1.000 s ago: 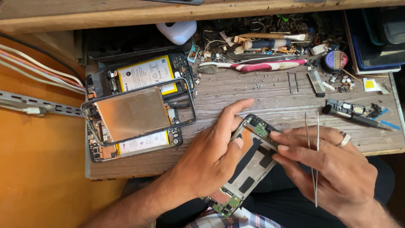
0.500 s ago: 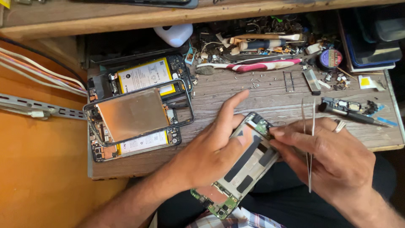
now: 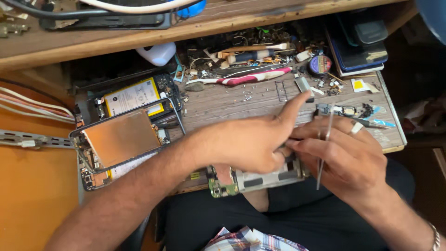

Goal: The person uses tweezers to remove small components and adhesive strips from a disassembled smartphone chassis. They then use a plastic spudger to pry and lift parts from the device while working at a cluttered repair bench.

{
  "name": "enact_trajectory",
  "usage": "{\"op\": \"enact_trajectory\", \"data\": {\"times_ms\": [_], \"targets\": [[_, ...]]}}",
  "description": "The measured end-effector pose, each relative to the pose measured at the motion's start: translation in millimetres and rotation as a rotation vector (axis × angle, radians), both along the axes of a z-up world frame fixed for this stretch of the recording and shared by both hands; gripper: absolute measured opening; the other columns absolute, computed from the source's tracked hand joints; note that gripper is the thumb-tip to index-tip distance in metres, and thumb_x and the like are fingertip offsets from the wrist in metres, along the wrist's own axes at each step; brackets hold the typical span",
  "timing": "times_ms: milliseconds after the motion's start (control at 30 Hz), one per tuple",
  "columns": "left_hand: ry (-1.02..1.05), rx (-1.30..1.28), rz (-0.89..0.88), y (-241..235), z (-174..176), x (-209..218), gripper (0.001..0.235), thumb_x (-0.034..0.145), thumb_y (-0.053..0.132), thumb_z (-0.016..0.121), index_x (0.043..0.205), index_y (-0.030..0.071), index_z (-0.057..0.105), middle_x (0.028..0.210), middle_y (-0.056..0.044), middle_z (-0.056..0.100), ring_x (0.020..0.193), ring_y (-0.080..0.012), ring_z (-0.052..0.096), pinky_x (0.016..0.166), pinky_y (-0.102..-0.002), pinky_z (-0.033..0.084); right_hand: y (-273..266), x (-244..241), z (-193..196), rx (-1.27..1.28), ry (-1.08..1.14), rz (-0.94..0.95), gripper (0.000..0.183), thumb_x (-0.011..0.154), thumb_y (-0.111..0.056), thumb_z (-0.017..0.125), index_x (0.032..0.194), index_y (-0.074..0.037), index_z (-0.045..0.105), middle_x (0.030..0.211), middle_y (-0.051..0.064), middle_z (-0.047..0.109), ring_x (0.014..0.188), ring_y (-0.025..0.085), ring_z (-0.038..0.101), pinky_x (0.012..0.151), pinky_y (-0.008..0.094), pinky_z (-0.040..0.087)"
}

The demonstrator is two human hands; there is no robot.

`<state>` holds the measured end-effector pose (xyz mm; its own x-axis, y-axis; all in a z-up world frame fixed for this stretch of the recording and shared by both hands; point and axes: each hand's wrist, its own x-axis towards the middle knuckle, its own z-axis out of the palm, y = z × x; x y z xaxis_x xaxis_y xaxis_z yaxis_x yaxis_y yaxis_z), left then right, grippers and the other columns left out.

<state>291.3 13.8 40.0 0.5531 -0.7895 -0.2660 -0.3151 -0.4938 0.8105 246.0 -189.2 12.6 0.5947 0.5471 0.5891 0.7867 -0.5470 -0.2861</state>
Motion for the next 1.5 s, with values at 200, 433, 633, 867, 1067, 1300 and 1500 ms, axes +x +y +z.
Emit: {"op": "enact_trajectory", "data": {"times_ms": [200, 433, 633, 867, 1067, 1300, 1500], "targets": [[-0.015, 0.091, -0.046, 4, 9, 12, 0.112, 0.081, 0.013, 0.063, 0.161, 0.008, -0.015, 0.091, -0.025, 0.075, 0.064, -0.0295, 0.072, 0.057, -0.041, 0.056, -2, 15, -8, -0.106, -0.093, 0.129, 0.032, 0.074, -0.006, 0.084, 0.099, -0.007, 0.064, 0.101, 0.006, 0.072, 0.094, 0.026, 0.069, 0.078, 0.041, 0.058], [-0.245, 0.12, 0.198, 33, -5, 1, 0.093, 0.086, 0.009, 0.067, 0.163, 0.011, 0.015, 0.099, -0.019, 0.068, 0.085, -0.0347, 0.07, 0.078, -0.046, 0.056, 3, 26, -22, -0.12, 0.035, 0.024, 0.037, 0.069, -0.003, 0.085, 0.095, -0.008, 0.06, 0.102, 0.003, 0.072, 0.088, 0.025, 0.068, 0.063, 0.036, 0.051], [-0.723, -0.133, 0.463, 37, -37, -40, 0.043, 0.09, 0.015, 0.073, 0.128, 0.003, 0.058, 0.117, -0.013, 0.06, 0.111, -0.033, 0.058, 0.095, -0.046, 0.049, 1, 26, -33, -0.082, 0.038, 0.0, 0.038, 0.072, -0.002, 0.085, 0.097, -0.01, 0.057, 0.101, 0.003, 0.073, 0.088, 0.023, 0.07, 0.067, 0.035, 0.052], [-0.902, -0.04, 0.499, 33, -51, -54, 0.025, 0.085, 0.004, 0.064, 0.109, 0.0, 0.067, 0.106, -0.01, 0.058, 0.102, -0.0274, 0.058, 0.09, -0.041, 0.049, 1, 28, -36, -0.12, 0.202, -0.041, 0.037, 0.071, -0.01, 0.088, 0.096, -0.011, 0.061, 0.096, -0.001, 0.075, 0.08, 0.019, 0.07, 0.065, 0.034, 0.053], [-0.936, 0.011, 0.494, 34, -53, -53, 0.021, 0.079, 0.005, 0.065, 0.099, 0.001, 0.065, 0.101, -0.011, 0.057, 0.098, -0.0274, 0.058, 0.087, -0.04, 0.051, 2, 25, -34, -0.139, 0.213, -0.034, 0.035, 0.075, -0.007, 0.085, 0.1, -0.009, 0.062, 0.103, 0.001, 0.075, 0.088, 0.021, 0.07, 0.07, 0.035, 0.055], [-0.949, 0.067, 0.494, 34, -59, -55, 0.013, 0.081, 0.006, 0.066, 0.093, 0.002, 0.063, 0.1, -0.011, 0.056, 0.097, -0.0276, 0.059, 0.085, -0.039, 0.053, 2, 25, -35, -0.271, 0.175, -0.069, 0.028, 0.084, 0.003, 0.081, 0.103, -0.009, 0.064, 0.106, -0.004, 0.075, 0.084, 0.014, 0.069, 0.068, 0.031, 0.053], [-0.977, 0.049, 0.549, 42, -58, -60, 0.022, 0.082, 0.004, 0.066, 0.104, -0.001, 0.066, 0.104, -0.01, 0.056, 0.098, -0.025, 0.058, 0.088, -0.037, 0.054, 8, 23, -24, -0.312, 0.039, -0.023, 0.031, 0.073, 0.003, 0.082, 0.094, -0.008, 0.061, 0.103, 0.001, 0.074, 0.075, 0.02, 0.066, 0.06, 0.034, 0.049]]}}
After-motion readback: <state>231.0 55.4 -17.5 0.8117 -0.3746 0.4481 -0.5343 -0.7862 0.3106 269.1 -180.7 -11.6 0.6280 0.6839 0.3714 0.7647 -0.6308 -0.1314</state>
